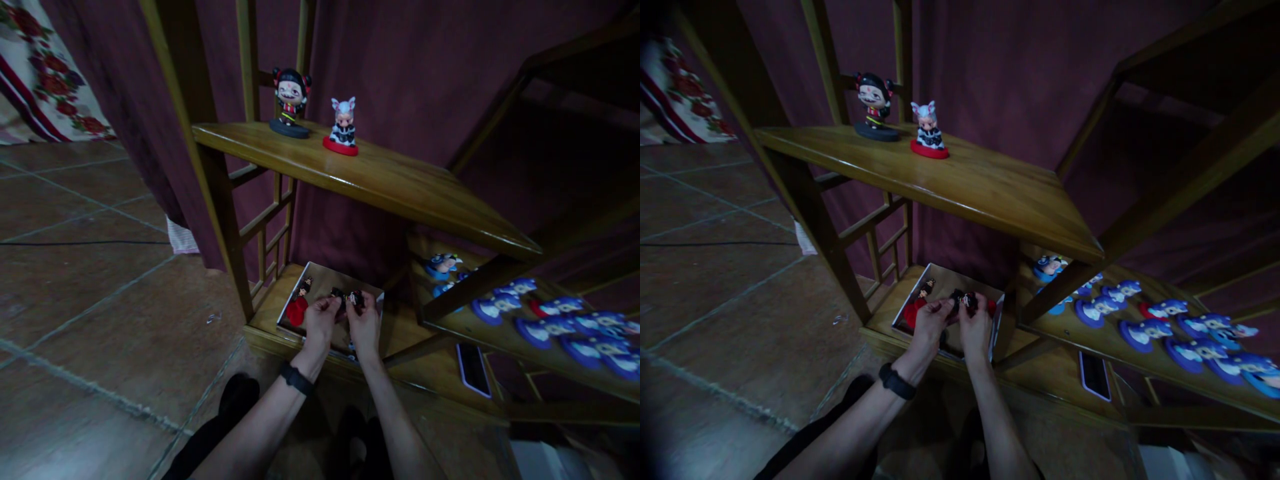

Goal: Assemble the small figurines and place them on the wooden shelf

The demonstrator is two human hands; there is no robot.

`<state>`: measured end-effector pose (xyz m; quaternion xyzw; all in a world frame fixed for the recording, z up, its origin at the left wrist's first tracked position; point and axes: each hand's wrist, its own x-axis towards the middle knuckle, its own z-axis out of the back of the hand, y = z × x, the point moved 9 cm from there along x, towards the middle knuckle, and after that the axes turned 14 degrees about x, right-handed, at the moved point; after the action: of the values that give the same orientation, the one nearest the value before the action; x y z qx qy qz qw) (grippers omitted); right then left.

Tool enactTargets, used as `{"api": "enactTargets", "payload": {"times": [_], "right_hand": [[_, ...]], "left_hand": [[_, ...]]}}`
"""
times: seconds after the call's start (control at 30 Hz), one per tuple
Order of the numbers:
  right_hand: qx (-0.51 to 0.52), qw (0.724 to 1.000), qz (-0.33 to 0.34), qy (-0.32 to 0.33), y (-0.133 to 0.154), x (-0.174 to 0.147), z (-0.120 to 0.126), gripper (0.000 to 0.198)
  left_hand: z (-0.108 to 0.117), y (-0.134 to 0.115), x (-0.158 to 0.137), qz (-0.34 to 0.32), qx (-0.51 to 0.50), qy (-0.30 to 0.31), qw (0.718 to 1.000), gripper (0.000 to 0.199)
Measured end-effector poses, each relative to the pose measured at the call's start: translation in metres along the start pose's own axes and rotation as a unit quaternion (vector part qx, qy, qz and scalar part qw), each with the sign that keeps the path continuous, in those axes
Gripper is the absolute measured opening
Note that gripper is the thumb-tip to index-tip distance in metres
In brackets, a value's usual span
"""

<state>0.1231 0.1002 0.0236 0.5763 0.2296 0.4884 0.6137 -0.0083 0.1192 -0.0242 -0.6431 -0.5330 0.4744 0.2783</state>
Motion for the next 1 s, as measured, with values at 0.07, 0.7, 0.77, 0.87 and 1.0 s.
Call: {"api": "enactTargets", "payload": {"times": [0.07,0.7,0.77,0.87,1.0], "right_hand": [[0.007,1.0,-0.005,0.003,-0.003,0.001,-0.002,0.032],[0.136,0.989,-0.043,0.038,-0.02,0.01,-0.006,0.036],[0.133,0.989,-0.048,0.04,-0.02,0.01,-0.005,0.036],[0.127,0.989,-0.059,0.045,-0.023,0.01,-0.006,0.035],[0.122,0.989,-0.064,0.053,-0.027,0.01,-0.009,0.034]], "left_hand": [[0.0,-0.003,0.001,-0.013,0.01,0.006,1.0,0.028],[0.001,-0.008,-0.001,0.0,0.027,0.019,0.999,0.032],[0.0,-0.007,0.0,0.004,0.027,0.026,0.999,0.033],[0.0,-0.004,0.0,0.008,0.023,0.027,0.999,0.034],[0.003,-0.003,0.001,0.0,0.026,0.027,0.999,0.032]]}}
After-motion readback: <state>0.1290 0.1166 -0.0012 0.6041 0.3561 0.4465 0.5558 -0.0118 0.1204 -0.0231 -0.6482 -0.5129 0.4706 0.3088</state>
